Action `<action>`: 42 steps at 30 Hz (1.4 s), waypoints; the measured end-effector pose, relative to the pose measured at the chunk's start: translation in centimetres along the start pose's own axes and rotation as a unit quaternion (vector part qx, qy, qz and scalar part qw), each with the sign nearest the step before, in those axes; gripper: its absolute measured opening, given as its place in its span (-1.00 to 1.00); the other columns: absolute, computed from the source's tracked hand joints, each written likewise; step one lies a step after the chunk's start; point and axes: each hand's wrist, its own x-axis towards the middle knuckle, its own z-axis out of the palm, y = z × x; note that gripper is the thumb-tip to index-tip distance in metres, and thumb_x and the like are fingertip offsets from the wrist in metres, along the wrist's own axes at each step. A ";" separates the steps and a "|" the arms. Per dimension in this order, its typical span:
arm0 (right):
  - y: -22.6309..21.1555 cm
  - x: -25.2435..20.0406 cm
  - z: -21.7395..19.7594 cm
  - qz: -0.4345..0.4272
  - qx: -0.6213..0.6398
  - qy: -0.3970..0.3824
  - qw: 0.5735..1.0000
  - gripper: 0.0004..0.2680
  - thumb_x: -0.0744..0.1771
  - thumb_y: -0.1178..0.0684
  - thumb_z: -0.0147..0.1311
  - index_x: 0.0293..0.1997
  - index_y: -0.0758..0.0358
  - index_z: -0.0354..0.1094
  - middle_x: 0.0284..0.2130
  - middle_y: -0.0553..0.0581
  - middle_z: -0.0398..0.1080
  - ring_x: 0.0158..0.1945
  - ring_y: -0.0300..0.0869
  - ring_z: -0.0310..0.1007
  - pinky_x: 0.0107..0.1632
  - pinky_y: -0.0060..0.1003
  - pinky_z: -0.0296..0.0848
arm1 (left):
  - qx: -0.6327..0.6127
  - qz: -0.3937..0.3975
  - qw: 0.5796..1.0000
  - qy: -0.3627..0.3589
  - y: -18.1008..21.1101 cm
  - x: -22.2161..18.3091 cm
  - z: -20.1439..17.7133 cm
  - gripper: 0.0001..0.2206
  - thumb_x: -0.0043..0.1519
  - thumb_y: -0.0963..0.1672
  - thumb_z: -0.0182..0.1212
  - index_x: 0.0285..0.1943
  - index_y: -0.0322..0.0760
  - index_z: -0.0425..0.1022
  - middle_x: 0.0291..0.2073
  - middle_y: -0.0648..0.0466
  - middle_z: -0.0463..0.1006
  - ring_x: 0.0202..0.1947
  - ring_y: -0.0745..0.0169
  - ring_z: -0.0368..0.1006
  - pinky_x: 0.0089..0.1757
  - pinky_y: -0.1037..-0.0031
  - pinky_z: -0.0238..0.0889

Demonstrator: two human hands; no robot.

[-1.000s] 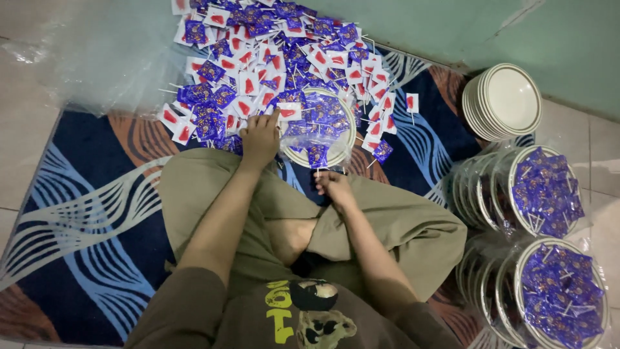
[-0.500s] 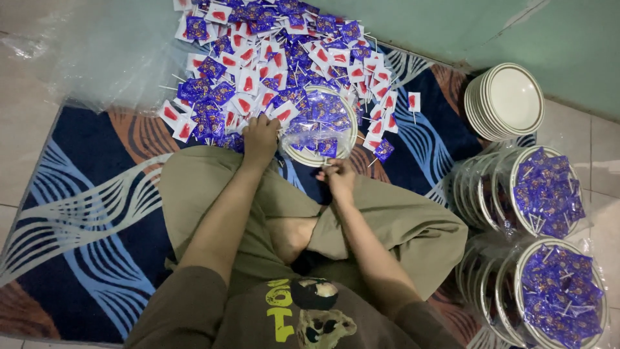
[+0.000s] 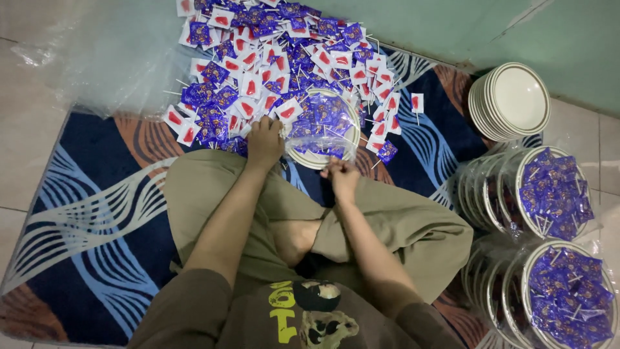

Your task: The person sits on a mat and places small packets onto white plates, then slides each prepared plate into a plastic sleeve and stacks them.

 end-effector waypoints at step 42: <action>-1.9 -2.4 -3.9 -0.159 -0.383 -0.208 0.886 -0.88 0.37 0.09 0.03 -0.11 0.18 0.51 -0.29 0.32 0.55 -0.06 0.25 0.53 -0.01 0.06 0.46 | -0.303 -0.190 0.934 -0.017 -0.8 0.8 -2.6 -0.81 0.08 -0.19 0.25 -0.15 -0.08 0.58 -0.35 0.09 0.59 -0.28 0.09 0.52 -0.18 0.32 0.38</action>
